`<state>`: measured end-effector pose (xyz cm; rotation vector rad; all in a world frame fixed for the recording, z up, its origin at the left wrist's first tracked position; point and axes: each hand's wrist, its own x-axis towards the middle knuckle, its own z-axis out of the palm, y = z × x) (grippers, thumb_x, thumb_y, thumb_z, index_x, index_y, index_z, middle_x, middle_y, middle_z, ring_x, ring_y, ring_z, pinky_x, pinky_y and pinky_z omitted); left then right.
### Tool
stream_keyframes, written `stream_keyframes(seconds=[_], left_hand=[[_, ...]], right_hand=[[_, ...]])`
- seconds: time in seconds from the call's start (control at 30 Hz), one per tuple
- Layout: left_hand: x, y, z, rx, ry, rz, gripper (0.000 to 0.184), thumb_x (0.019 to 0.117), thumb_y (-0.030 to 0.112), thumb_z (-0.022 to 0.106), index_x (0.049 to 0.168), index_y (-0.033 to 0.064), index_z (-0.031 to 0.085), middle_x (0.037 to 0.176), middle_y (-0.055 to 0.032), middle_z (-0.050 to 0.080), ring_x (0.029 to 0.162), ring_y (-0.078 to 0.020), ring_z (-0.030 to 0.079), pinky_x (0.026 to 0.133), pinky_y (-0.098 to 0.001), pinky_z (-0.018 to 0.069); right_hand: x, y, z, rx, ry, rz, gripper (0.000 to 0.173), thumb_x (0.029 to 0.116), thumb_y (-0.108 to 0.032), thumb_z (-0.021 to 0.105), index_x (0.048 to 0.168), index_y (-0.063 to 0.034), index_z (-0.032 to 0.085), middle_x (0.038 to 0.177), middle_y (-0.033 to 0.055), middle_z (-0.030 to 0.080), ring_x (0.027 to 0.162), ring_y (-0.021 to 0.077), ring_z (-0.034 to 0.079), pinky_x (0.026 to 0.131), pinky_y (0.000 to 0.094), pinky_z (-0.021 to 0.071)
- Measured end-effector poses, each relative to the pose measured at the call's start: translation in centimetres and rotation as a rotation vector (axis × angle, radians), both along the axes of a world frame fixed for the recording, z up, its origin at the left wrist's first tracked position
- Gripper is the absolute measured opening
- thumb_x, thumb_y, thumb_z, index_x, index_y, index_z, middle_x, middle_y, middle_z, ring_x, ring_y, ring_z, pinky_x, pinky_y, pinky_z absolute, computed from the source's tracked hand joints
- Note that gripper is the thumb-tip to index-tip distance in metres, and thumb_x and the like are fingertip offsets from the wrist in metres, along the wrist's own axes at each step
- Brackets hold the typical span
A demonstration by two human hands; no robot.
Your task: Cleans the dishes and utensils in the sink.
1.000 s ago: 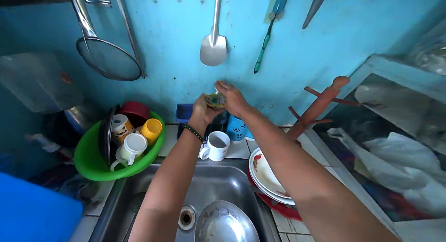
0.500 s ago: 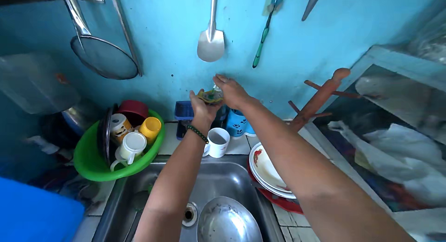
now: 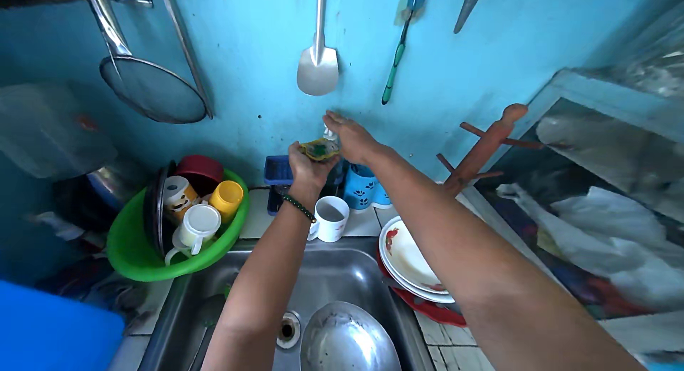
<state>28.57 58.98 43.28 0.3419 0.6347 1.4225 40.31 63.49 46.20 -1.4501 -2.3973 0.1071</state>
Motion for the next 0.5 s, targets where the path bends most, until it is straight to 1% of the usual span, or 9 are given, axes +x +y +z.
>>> stream_keyframes(seconds=[0.07,0.17,0.27,0.3,0.33,0.37,0.4,0.47,0.5], left_hand=[[0.1,0.8,0.1,-0.003,-0.043,0.046,0.061,0.1079,0.051,0.019,0.140,0.0039,0.042,0.133,-0.0217,0.053,0.114,-0.0337,0.059,0.091,-0.0513,0.0520],[-0.2,1.0,-0.1,-0.005,-0.059,0.033,0.060,0.1077,0.049,0.021,0.142,0.0048,0.040,0.134,-0.0213,0.053,0.115,-0.0329,0.059,0.093,-0.0503,0.0522],[-0.3,0.6,-0.2,0.001,-0.053,0.026,0.059,0.1079,0.049,0.020,0.142,0.0057,0.040,0.132,-0.0197,0.053,0.110,-0.0311,0.060,0.090,-0.0469,0.0532],[-0.4,0.2,-0.1,-0.001,-0.048,0.023,0.059,0.1081,0.049,0.020,0.143,0.0058,0.039,0.134,-0.0201,0.052,0.112,-0.0317,0.059,0.091,-0.0472,0.0531],[-0.4,-0.3,0.0,0.002,-0.030,0.002,0.060,0.1082,0.049,0.019,0.146,0.0071,0.037,0.140,-0.0197,0.050,0.118,-0.0318,0.058,0.094,-0.0472,0.0524],[-0.6,-1.1,0.1,0.016,0.011,-0.047,0.061,0.1076,0.050,0.016,0.151,0.0105,0.032,0.148,-0.0171,0.044,0.127,-0.0303,0.054,0.099,-0.0455,0.0511],[-0.7,-1.6,0.1,0.020,0.035,-0.066,0.061,0.1075,0.051,0.016,0.153,0.0125,0.029,0.153,-0.0155,0.040,0.131,-0.0294,0.051,0.101,-0.0449,0.0500],[-0.5,-1.8,0.3,0.012,0.039,-0.061,0.060,0.1075,0.051,0.019,0.153,0.0128,0.029,0.154,-0.0152,0.039,0.133,-0.0298,0.049,0.102,-0.0461,0.0490],[-0.5,-1.7,0.4,0.010,0.034,-0.057,0.060,0.1075,0.051,0.021,0.153,0.0126,0.029,0.153,-0.0152,0.039,0.133,-0.0298,0.049,0.102,-0.0461,0.0489]], right_hand=[[-0.3,-0.3,-0.3,0.017,0.010,-0.013,0.073,0.0901,0.017,0.058,0.158,0.0023,0.034,0.167,0.0236,0.025,0.154,0.0414,0.026,0.126,0.0554,0.0186],[-0.4,-0.1,-1.4,0.057,0.016,-0.018,0.068,0.0932,0.013,0.059,0.157,0.0029,0.036,0.165,0.0250,0.028,0.154,0.0416,0.027,0.126,0.0563,0.0188],[-0.4,0.2,-2.2,0.086,0.041,0.000,0.067,0.0918,0.012,0.061,0.154,0.0051,0.038,0.163,0.0276,0.031,0.153,0.0443,0.028,0.125,0.0584,0.0203],[-0.4,0.3,-1.9,0.069,0.022,0.006,0.069,0.0914,0.011,0.062,0.155,0.0052,0.037,0.164,0.0274,0.030,0.153,0.0445,0.027,0.125,0.0584,0.0204],[-0.3,0.3,-1.3,0.037,-0.004,0.009,0.071,0.0913,0.010,0.063,0.156,0.0045,0.035,0.166,0.0260,0.026,0.154,0.0441,0.026,0.124,0.0578,0.0216],[-0.1,0.1,-0.4,0.007,-0.036,0.012,0.075,0.0900,0.012,0.063,0.158,0.0034,0.032,0.168,0.0238,0.022,0.154,0.0437,0.026,0.123,0.0566,0.0248],[0.0,0.0,0.4,-0.024,-0.049,0.021,0.080,0.0880,0.015,0.062,0.160,0.0029,0.028,0.170,0.0224,0.018,0.154,0.0441,0.025,0.123,0.0565,0.0258],[0.1,-0.3,1.0,-0.058,-0.057,0.025,0.085,0.0858,0.020,0.061,0.161,0.0026,0.025,0.171,0.0210,0.014,0.154,0.0438,0.024,0.123,0.0567,0.0251],[0.1,-0.3,1.0,-0.058,-0.051,0.022,0.084,0.0864,0.020,0.059,0.161,0.0024,0.024,0.171,0.0210,0.013,0.155,0.0435,0.023,0.123,0.0566,0.0237]])
